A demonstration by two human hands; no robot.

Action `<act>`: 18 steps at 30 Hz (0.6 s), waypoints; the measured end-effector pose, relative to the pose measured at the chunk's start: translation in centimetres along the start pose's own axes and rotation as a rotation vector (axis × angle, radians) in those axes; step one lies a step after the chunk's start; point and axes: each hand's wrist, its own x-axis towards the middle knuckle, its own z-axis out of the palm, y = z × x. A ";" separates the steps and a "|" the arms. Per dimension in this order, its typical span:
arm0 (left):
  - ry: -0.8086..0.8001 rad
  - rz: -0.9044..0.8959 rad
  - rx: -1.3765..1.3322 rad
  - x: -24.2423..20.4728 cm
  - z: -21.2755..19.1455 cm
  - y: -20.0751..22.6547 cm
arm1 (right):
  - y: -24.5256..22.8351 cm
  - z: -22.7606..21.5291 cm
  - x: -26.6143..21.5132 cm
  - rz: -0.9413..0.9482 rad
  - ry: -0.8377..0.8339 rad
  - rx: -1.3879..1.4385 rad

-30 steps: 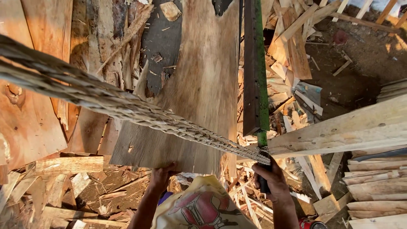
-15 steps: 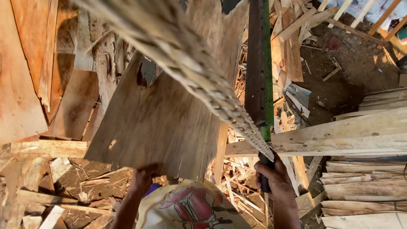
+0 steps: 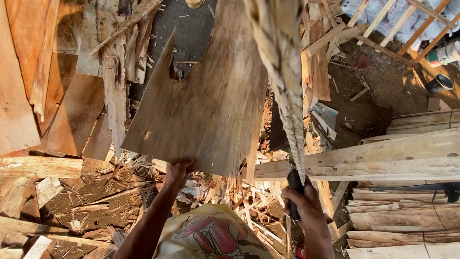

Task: Trimming and sorting thin wood veneer sheets using a manual cutting machine in a workshop.

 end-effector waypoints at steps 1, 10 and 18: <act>-0.002 -0.001 0.004 1.9 -1.4 -1.7 | -0.6 0.2 -0.3 0.000 0.002 0.004; 0.013 0.013 0.043 4.5 0.2 -1.4 | 0.0 1.6 0.0 -0.059 -0.045 -0.076; -0.038 0.069 0.062 7.8 -0.7 -0.9 | -3.1 1.3 -1.7 0.003 -0.039 -0.128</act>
